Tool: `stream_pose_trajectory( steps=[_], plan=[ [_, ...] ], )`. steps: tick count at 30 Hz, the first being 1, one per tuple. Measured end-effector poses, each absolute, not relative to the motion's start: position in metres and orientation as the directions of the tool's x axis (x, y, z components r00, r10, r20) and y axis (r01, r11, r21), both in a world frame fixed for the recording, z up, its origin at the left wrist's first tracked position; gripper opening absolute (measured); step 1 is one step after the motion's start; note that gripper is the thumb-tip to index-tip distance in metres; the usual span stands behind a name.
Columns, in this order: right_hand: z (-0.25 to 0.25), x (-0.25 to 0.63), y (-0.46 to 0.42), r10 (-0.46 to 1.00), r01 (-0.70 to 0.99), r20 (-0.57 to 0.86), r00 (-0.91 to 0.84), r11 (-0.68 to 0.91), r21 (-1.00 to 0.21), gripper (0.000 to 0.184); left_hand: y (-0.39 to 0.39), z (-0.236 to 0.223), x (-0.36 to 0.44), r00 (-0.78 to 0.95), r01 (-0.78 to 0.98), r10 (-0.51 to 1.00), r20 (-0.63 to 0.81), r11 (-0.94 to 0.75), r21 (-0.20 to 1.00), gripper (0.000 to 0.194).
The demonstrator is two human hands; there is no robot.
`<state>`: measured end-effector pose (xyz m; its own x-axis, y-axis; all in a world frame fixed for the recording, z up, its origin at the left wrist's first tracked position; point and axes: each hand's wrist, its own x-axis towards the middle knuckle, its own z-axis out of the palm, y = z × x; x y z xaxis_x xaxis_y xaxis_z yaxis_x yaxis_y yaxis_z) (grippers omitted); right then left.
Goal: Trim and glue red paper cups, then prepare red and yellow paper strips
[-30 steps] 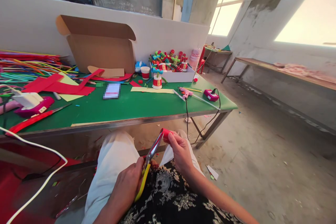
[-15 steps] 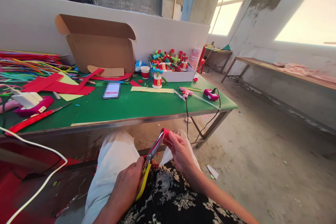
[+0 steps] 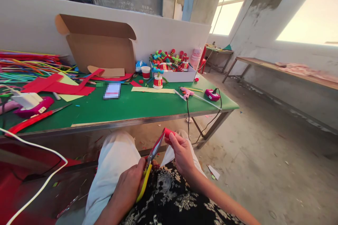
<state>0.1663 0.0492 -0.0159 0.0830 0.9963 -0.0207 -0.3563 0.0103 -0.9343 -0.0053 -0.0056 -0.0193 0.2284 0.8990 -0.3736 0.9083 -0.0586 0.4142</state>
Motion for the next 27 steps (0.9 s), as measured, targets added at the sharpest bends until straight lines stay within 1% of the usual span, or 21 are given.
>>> stream_pose_trajectory(
  steps=[3,7,15,21,27],
  plan=[
    [-0.0186,0.1654,0.0489,0.994,-0.295,0.034,0.106,0.064,-0.953,0.033,-0.0063,-0.0253,-0.0069,0.245,0.891,0.911,-0.331,-0.077,0.447,0.030],
    [-0.0199,0.1666,0.0489,0.992,-0.241,0.084,0.093,0.105,-0.965,0.031,-0.0065,-0.0268,-0.0076,0.236,0.894,0.917,-0.321,-0.075,0.442,0.031],
    [-0.0216,0.1684,0.0498,0.989,-0.249,0.103,0.109,0.128,-0.960,0.029,-0.0061,-0.0243,-0.0072,0.233,0.916,0.909,-0.347,-0.085,0.393,0.028],
    [-0.0202,0.1687,0.0480,0.992,-0.212,0.111,0.064,0.122,-0.970,0.029,-0.0063,-0.0179,-0.0056,0.227,0.926,0.893,-0.387,-0.075,0.370,0.031],
    [-0.0215,0.1689,0.0471,0.988,-0.179,0.139,0.069,0.150,-0.972,0.029,-0.0065,-0.0240,-0.0065,0.226,0.914,0.916,-0.332,-0.082,0.397,0.027]
  ],
)
